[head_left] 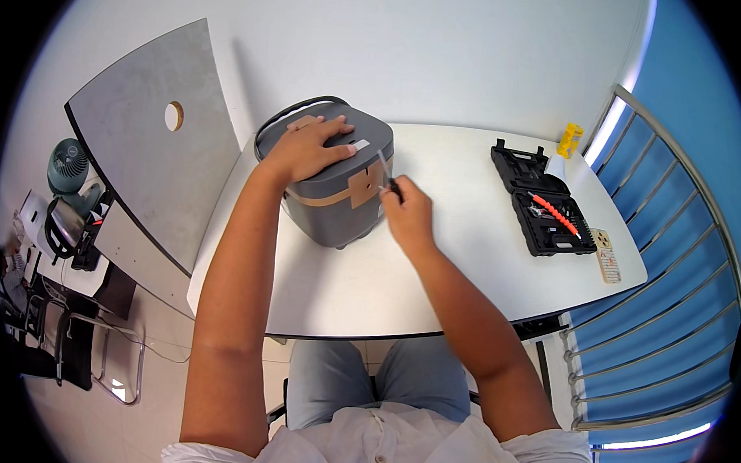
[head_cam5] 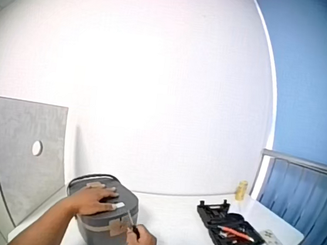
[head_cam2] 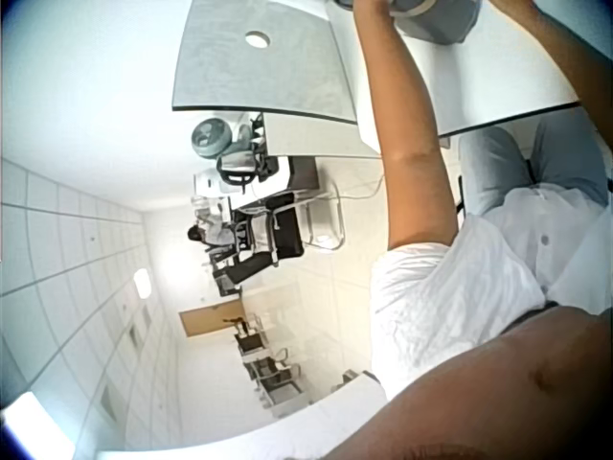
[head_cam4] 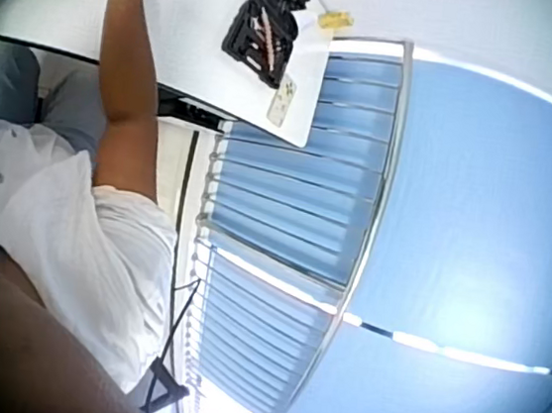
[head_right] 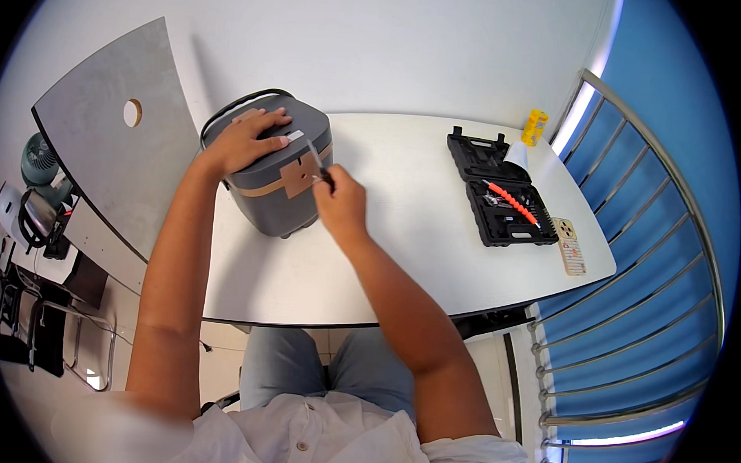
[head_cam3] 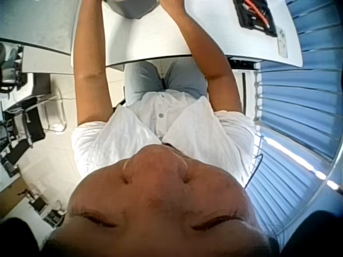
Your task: The person uses a screwdriver to remove screws from the base of a kettle, then reattaches the handle and tightens the screws. The person then picks up a rice cooker, opens its lid, and uses the screwdriver to remove screws from its base.
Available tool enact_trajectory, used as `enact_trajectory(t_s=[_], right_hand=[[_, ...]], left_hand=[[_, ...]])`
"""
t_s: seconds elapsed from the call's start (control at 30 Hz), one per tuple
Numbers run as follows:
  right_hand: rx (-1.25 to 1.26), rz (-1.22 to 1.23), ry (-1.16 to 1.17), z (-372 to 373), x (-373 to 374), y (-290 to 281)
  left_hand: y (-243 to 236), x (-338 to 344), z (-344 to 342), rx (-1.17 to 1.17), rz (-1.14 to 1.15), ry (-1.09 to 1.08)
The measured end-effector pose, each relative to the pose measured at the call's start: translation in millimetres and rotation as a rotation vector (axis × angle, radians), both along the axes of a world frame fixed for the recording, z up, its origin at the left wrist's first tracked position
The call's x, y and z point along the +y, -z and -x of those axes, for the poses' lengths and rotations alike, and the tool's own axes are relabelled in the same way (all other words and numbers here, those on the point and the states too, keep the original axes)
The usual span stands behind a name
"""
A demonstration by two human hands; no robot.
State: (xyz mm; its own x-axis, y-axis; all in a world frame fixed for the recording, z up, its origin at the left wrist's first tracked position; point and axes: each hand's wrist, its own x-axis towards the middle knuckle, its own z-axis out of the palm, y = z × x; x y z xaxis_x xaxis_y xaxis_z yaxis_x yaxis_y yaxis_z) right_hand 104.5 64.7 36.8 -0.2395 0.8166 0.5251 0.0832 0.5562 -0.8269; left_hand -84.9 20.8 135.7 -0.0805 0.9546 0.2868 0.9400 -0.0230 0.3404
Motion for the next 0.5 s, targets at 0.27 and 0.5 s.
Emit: enact_trajectory(t_s=[0.27, 0.5], right_hand=[[-0.967, -0.073, 0.326, -86.5, 102.9, 29.4], [-0.971, 0.003, 0.374, -105.1, 113.5, 48.4]], left_hand=[[-3.4, -0.1, -2.5, -0.037, -0.002, 0.027], [-2.5, -1.2, -2.2, -0.043, 0.007, 0.021]])
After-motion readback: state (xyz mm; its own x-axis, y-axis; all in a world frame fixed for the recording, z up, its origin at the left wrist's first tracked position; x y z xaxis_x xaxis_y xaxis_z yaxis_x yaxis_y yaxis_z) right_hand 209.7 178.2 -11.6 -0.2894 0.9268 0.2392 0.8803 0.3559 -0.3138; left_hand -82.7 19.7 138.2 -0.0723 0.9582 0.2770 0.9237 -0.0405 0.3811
